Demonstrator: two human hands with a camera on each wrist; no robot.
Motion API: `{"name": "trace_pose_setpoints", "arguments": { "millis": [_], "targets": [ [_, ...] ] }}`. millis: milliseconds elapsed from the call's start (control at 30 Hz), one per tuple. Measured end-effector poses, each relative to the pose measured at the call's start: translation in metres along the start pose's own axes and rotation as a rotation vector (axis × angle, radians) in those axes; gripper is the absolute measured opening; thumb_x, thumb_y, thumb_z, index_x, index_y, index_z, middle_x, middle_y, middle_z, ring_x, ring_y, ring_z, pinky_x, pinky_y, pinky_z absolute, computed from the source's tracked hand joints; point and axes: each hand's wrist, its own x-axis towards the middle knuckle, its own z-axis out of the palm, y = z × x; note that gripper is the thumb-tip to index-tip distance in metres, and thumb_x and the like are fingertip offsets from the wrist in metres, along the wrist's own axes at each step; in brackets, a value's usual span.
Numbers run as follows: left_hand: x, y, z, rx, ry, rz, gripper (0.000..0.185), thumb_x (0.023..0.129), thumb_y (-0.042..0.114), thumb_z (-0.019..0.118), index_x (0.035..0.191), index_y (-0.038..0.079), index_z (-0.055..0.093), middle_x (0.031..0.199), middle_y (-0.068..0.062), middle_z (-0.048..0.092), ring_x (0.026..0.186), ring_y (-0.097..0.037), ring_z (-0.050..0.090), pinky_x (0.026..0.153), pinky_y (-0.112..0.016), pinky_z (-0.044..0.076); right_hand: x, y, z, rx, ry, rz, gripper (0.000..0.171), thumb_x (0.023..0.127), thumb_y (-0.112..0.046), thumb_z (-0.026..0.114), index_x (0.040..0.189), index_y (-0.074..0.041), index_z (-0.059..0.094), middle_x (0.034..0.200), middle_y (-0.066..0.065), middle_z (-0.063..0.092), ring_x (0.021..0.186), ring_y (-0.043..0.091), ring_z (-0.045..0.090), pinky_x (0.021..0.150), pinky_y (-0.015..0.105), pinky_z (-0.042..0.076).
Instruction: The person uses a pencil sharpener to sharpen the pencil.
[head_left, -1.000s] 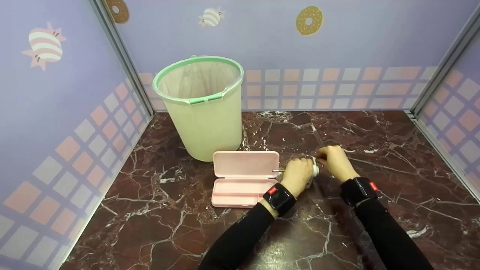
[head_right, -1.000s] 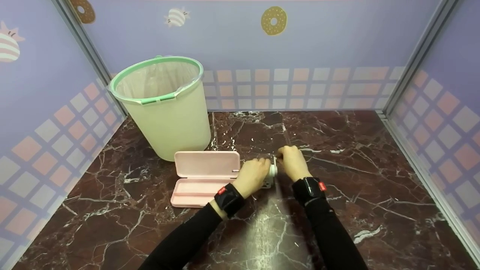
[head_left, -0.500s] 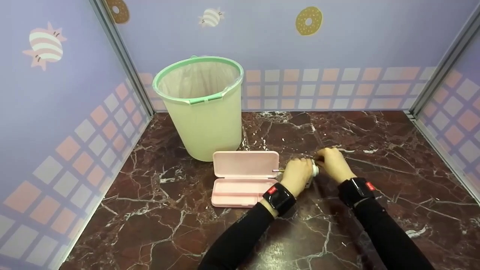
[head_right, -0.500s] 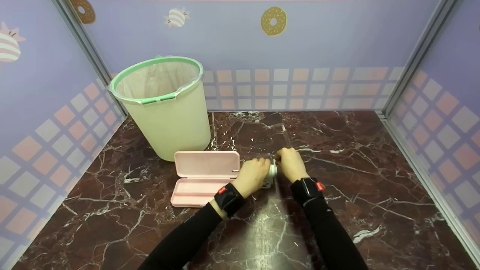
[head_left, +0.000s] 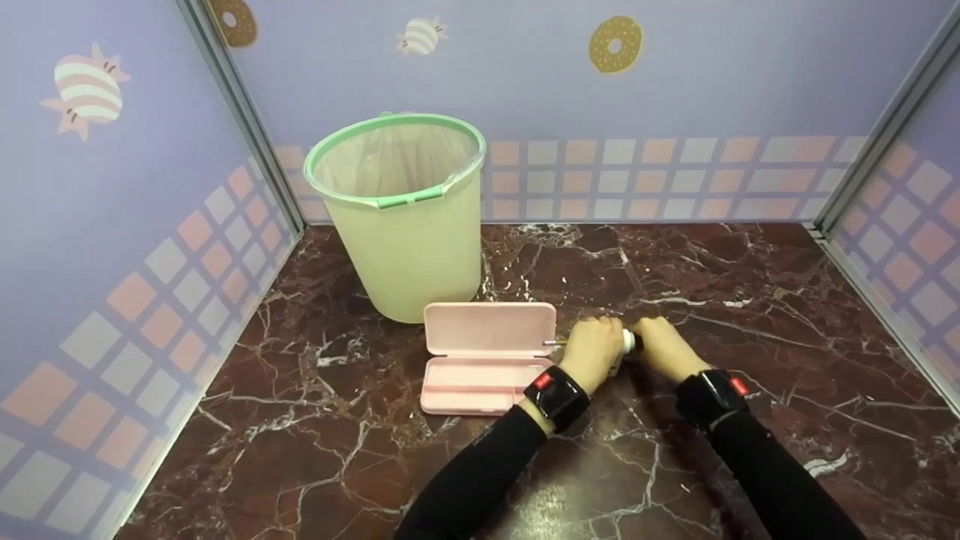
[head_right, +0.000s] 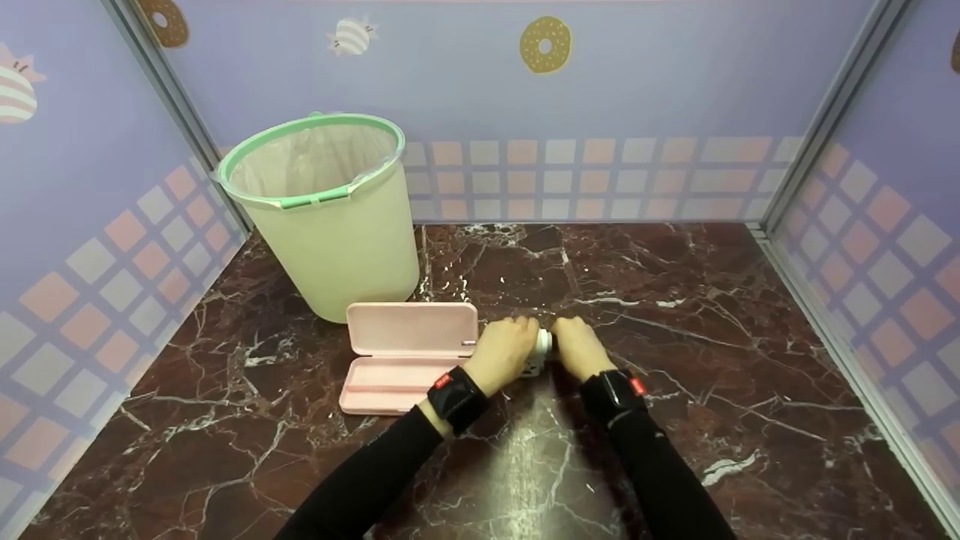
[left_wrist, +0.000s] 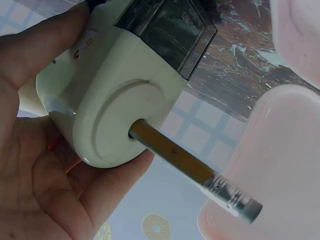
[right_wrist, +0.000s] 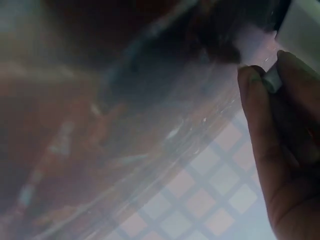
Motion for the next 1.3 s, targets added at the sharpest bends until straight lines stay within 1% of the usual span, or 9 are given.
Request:
{"name": "trace_pose_setpoints", "arguments": {
  "millis": [100, 133, 367, 467, 700, 900, 1067, 1200, 1300],
  "targets": [
    [0.001, -0.001, -0.001, -0.003, -0.017, -0.005, 0.011, 0.091, 0.027, 0.056, 0.092, 0.021, 0.065, 0.082, 0.008, 0.068, 0.069, -0.006, 0.063, 0.055, -0.018, 0.050, -0.006, -0.002, -0.002, 0.036, -0.012, -0.003, 0.022, 0.062, 0.000, 0.080, 0.059, -0.005, 0.060, 0.061, 0.010, 0.066, 0.054, 0.018, 0.054, 0.054, 0.042, 0.046],
    [0.002, -0.001, -0.001, -0.004, -0.022, -0.004, 0.011, 0.092, 0.026, 0.056, 0.092, 0.021, 0.065, 0.083, 0.008, 0.068, 0.069, -0.006, 0.063, 0.055, -0.018, 0.050, -0.008, -0.002, -0.002, 0.047, -0.015, -0.002, 0.022, 0.062, -0.001, 0.082, 0.059, -0.005, 0.060, 0.061, 0.009, 0.066, 0.054, 0.016, 0.052, 0.053, 0.040, 0.046],
    [0.000, -0.002, -0.003, 0.003, -0.045, -0.003, 0.013, 0.092, 0.026, 0.054, 0.094, 0.021, 0.065, 0.083, 0.009, 0.068, 0.070, -0.006, 0.064, 0.055, -0.017, 0.050, -0.018, -0.009, -0.009, 0.096, -0.094, -0.004, 0.018, 0.061, 0.002, 0.077, 0.057, -0.007, 0.062, 0.055, -0.001, 0.061, 0.051, 0.007, 0.044, 0.050, 0.026, 0.040],
    [0.001, -0.002, -0.004, -0.007, -0.062, -0.004, 0.012, 0.092, 0.025, 0.055, 0.094, 0.020, 0.065, 0.084, 0.008, 0.069, 0.071, -0.006, 0.064, 0.056, -0.017, 0.051, -0.021, -0.014, -0.015, 0.102, -0.120, -0.012, 0.018, 0.061, 0.002, 0.077, 0.056, -0.009, 0.064, 0.054, -0.005, 0.061, 0.051, 0.004, 0.044, 0.051, 0.023, 0.040],
    [0.001, -0.002, -0.002, 0.005, -0.072, 0.014, 0.012, 0.093, 0.024, 0.054, 0.095, 0.021, 0.065, 0.084, 0.008, 0.068, 0.071, -0.006, 0.064, 0.057, -0.017, 0.050, -0.027, -0.019, -0.023, 0.099, -0.106, -0.066, 0.020, 0.061, 0.003, 0.078, 0.058, -0.012, 0.065, 0.058, -0.006, 0.063, 0.052, 0.002, 0.045, 0.052, 0.022, 0.043],
    [0.001, -0.002, 0.000, 0.006, -0.061, 0.019, 0.010, 0.092, 0.023, 0.055, 0.095, 0.020, 0.064, 0.085, 0.008, 0.069, 0.071, -0.007, 0.064, 0.056, -0.018, 0.051, -0.029, -0.021, -0.030, 0.083, -0.109, -0.079, 0.023, 0.063, 0.003, 0.081, 0.060, -0.012, 0.064, 0.059, -0.007, 0.062, 0.055, 0.001, 0.045, 0.054, 0.022, 0.043],
    [0.000, -0.002, 0.000, 0.014, -0.062, 0.021, 0.010, 0.092, 0.023, 0.055, 0.095, 0.021, 0.064, 0.085, 0.007, 0.069, 0.070, -0.007, 0.064, 0.056, -0.018, 0.051, -0.028, -0.024, -0.038, 0.071, -0.114, -0.100, 0.025, 0.063, 0.005, 0.080, 0.060, -0.012, 0.062, 0.058, -0.008, 0.059, 0.054, 0.000, 0.043, 0.054, 0.021, 0.041],
    [0.001, -0.002, 0.000, 0.006, -0.068, 0.019, 0.010, 0.092, 0.024, 0.055, 0.095, 0.021, 0.065, 0.085, 0.007, 0.069, 0.071, -0.007, 0.064, 0.056, -0.018, 0.051, -0.028, -0.027, -0.045, 0.110, -0.122, -0.078, 0.021, 0.066, 0.007, 0.077, 0.062, -0.010, 0.065, 0.058, -0.005, 0.061, 0.052, -0.002, 0.045, 0.052, 0.019, 0.042],
    [0.001, -0.001, 0.001, 0.006, -0.076, 0.028, 0.011, 0.093, 0.024, 0.054, 0.095, 0.020, 0.064, 0.086, 0.007, 0.069, 0.071, -0.007, 0.064, 0.056, -0.018, 0.051, -0.028, -0.028, -0.051, 0.148, -0.116, -0.021, 0.015, 0.071, 0.007, 0.076, 0.068, -0.007, 0.071, 0.063, 0.000, 0.069, 0.054, 0.000, 0.053, 0.053, 0.019, 0.047]
  ]
}}
